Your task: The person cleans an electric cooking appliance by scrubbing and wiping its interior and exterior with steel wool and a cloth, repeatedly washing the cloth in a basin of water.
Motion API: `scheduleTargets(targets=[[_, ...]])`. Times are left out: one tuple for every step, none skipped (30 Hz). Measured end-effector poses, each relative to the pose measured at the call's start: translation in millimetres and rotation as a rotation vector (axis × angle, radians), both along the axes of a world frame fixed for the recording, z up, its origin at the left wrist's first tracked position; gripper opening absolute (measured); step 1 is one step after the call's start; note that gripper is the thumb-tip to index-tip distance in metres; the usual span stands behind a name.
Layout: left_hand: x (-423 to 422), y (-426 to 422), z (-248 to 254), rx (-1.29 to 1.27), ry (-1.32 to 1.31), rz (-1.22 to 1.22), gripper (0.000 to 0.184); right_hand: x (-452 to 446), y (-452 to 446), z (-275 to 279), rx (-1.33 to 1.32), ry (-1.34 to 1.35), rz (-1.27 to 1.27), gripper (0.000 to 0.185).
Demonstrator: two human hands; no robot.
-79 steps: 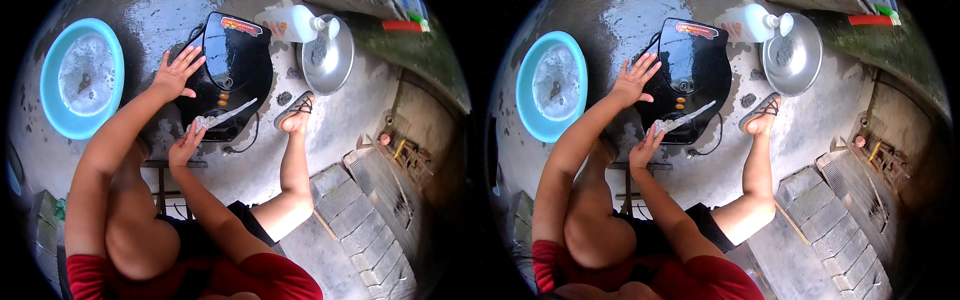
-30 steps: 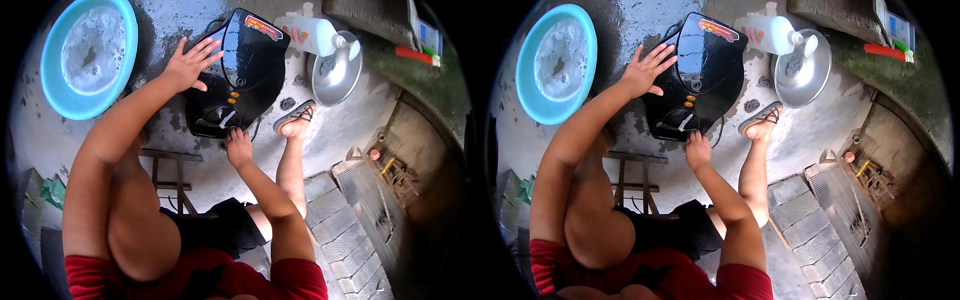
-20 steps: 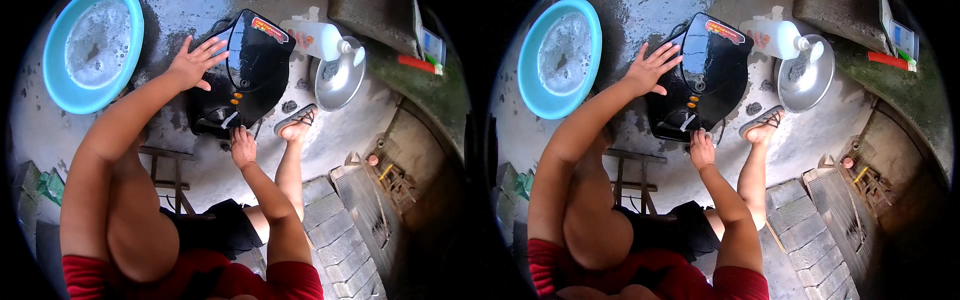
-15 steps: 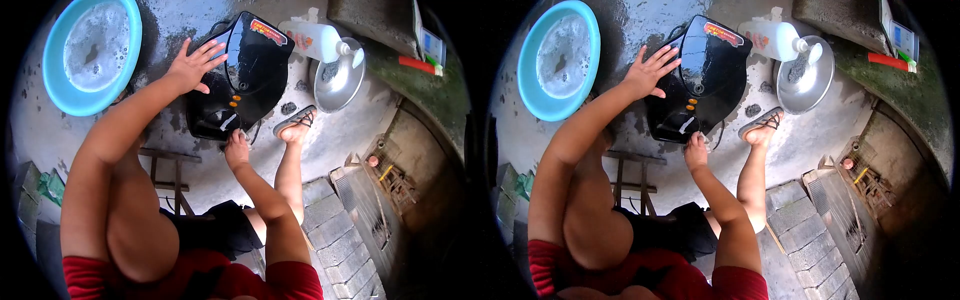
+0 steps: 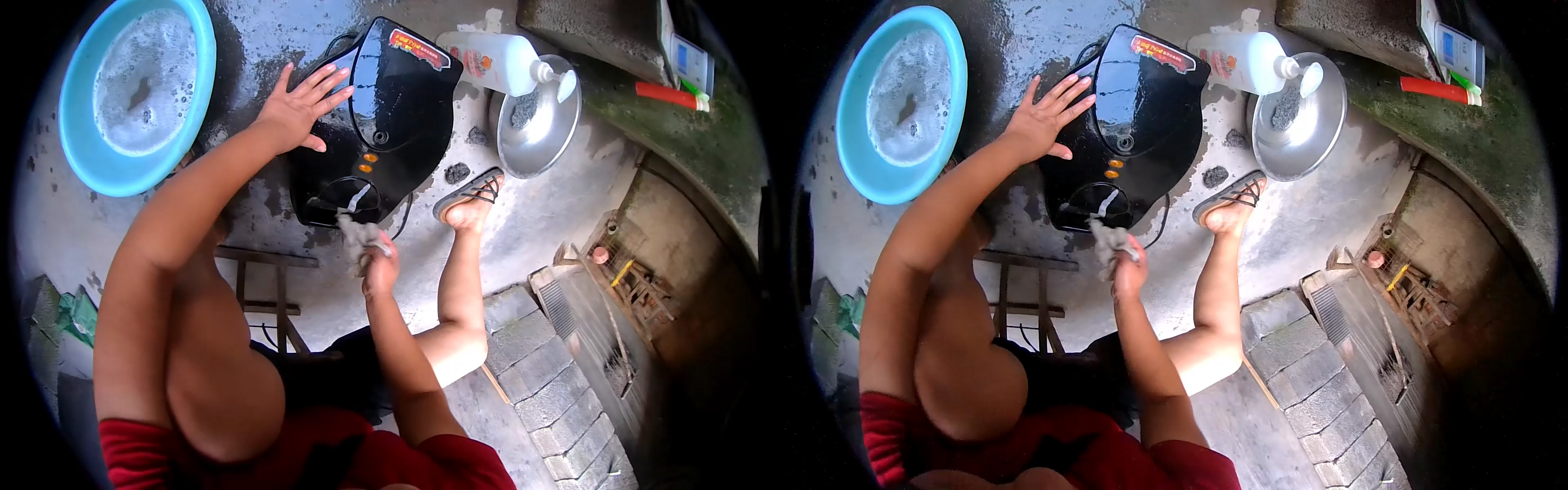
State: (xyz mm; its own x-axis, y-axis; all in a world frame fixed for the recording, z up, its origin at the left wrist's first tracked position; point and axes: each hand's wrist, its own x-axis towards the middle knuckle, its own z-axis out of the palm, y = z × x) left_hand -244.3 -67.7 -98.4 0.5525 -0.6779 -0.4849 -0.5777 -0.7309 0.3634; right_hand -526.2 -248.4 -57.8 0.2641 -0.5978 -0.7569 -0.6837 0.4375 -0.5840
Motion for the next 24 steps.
scheduleTargets(targets=[[1, 0, 0, 0.004, -0.003, -0.001, 0.110, -1, 0, 1, -0.127, -0.063, -0.098, 0.046], [2, 1, 0, 0.008, -0.003, 0.004, 0.110, 1, 0, -3, -0.153, -0.089, -0.072, 0.045], [2, 0, 1, 0.012, -0.001, 0.006, 0.110, 5, -1, -11, -0.179, -0.113, -0.049, 0.046], [1, -1, 1, 0.015, 0.005, 0.007, 0.110, 12, 0, -19, -0.205, -0.134, -0.027, 0.047], [0, -2, 2, 0.015, 0.009, 0.002, 0.110, 19, 2, -27, -0.229, -0.156, -0.005, 0.051], [0, -2, 2, 0.019, 0.009, -0.002, 0.110, 22, 7, -45, -0.246, -0.127, 0.160, 0.058], [1, -2, 2, 0.024, 0.006, -0.004, 0.110, 32, 15, -64, -0.431, 0.027, 0.271, 0.061], [-1, -1, 2, -0.004, 0.003, 0.000, 0.110, 38, 23, -77, -0.573, 0.101, 0.303, 0.061], [1, -1, 2, 0.001, 0.004, 0.000, 0.110, 43, 29, -84, -0.713, 0.178, 0.333, 0.061], [2, -1, 2, 0.006, 0.007, -0.006, 0.110, 48, 28, -89, -0.888, 0.239, 0.417, 0.059], [2, -2, 2, 0.009, 0.013, -0.013, 0.110, 52, 21, -91, -0.826, 0.217, 0.283, 0.058], [1, -1, 2, -0.004, 0.008, -0.010, 0.110, 60, 13, -92, -0.760, 0.194, 0.149, 0.058], [0, 0, 1, -0.001, 0.004, -0.008, 0.110, 65, 8, -95, -0.695, 0.173, 0.017, 0.057], [0, 1, 0, -0.004, 0.000, -0.007, 0.110, 66, 7, -99, -0.740, 0.261, 0.008, 0.052], [-1, 0, -1, -0.011, -0.004, -0.006, 0.110, 65, 5, -103, -0.754, 0.302, -0.003, 0.051], [0, -1, 0, -0.007, -0.002, -0.003, 0.110, 63, 3, -106, -0.771, 0.342, -0.014, 0.050], [-2, -2, 0, -0.019, -0.004, -0.005, 0.110, 63, 1, -108, -0.784, 0.379, -0.025, 0.050], [-2, -1, -1, -0.026, -0.010, -0.005, 0.110, 61, -5, -115, -0.816, 0.486, -0.061, 0.049], [0, 0, 1, -0.030, -0.021, -0.004, 0.110, 60, -15, -120, -0.715, 0.504, -0.202, 0.046], [1, -1, 3, -0.011, 0.006, -0.009, 0.110, 57, -25, -125, -0.538, 0.410, -0.316, 0.041], [3, -1, 2, -0.001, 0.006, -0.005, 0.110, 58, -34, -119, -0.365, 0.318, -0.428, 0.037], [2, -1, 0, 0.005, 0.008, -0.006, 0.110, 36, -59, -133, -0.048, 0.263, -0.503, 0.033], [2, -2, 0, 0.011, 0.007, -0.009, 0.110, 16, -80, -143, 0.140, 0.230, -0.556, 0.029], [5, -2, 4, 0.033, 0.038, -0.018, 0.109, -3, -101, -152, 0.327, 0.214, -0.599, 0.028]])
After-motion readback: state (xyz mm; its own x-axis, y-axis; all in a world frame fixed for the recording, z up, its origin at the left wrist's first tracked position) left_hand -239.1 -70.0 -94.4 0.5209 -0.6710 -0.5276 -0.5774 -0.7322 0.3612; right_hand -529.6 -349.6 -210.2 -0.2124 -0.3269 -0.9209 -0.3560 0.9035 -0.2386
